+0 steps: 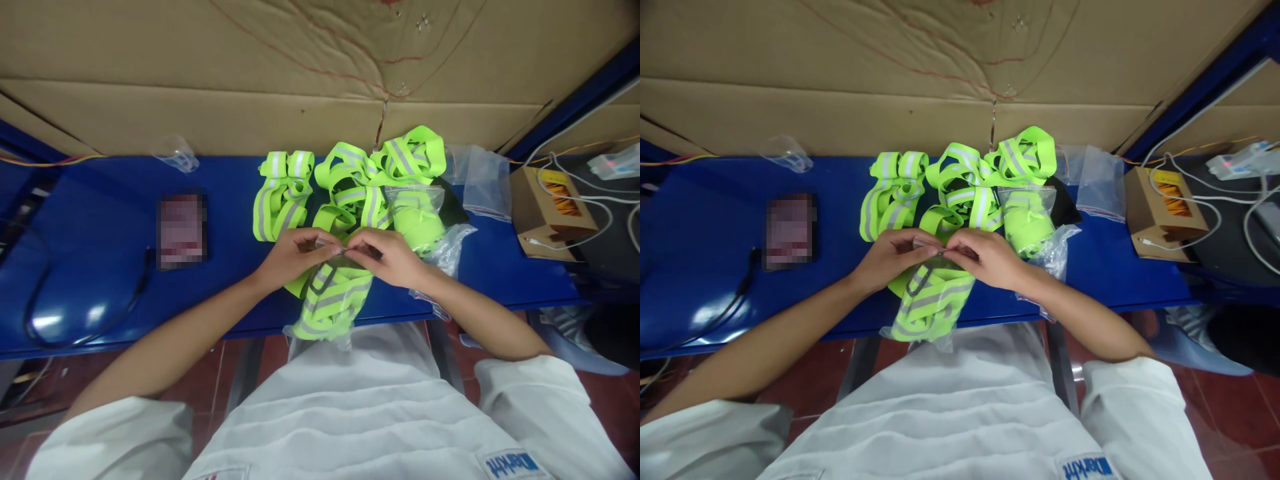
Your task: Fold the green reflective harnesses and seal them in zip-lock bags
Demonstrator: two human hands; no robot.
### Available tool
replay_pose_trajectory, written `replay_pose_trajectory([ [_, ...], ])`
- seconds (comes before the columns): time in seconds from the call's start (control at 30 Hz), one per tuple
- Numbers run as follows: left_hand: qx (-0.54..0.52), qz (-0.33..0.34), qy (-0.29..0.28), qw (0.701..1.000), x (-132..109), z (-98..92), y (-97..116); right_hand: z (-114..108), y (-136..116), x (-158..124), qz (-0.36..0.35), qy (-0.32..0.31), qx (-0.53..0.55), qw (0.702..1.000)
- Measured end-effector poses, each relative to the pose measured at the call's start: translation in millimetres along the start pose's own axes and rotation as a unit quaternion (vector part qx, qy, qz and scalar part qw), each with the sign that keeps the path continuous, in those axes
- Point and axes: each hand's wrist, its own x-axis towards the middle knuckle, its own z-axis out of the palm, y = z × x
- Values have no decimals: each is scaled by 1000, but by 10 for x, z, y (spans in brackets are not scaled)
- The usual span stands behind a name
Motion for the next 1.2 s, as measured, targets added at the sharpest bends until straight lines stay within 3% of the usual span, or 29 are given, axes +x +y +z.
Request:
replay_pose_trajectory([
  [0.3, 92, 106, 19, 990, -10, 11, 49, 46, 2, -27, -5, -11, -16, 1000],
  [0.43, 51, 83, 32, 995, 6, -4, 59, 25, 8, -3, 34, 12, 15, 999],
  [0.63, -29, 29, -1, 999, 10, -43, 60, -85, 8, 80, 82, 68, 113, 988],
  [0.7, -5, 25, 6, 1000, 7, -42, 35, -204, 24, 152, 64, -3, 90, 994],
  [0.77, 20, 16, 22, 999, 8, -32, -1, -363, 74, 275, 39, -124, 42, 991],
  [0.83, 36, 5, 36, 999, 14, -19, -40, -523, 173, 462, 25, -197, -22, 980],
  [0.93, 51, -8, 40, 998, 32, -3, -82, -680, 420, 844, 44, -144, -117, 982],
  [1.03, 54, -16, 39, 998, 47, -1, -87, -698, 737, 1241, 80, -93, -188, 974],
  [1.2, 25, -18, 20, 999, 39, 2, -53, -607, 1188, 1549, 164, -91, -298, 936],
])
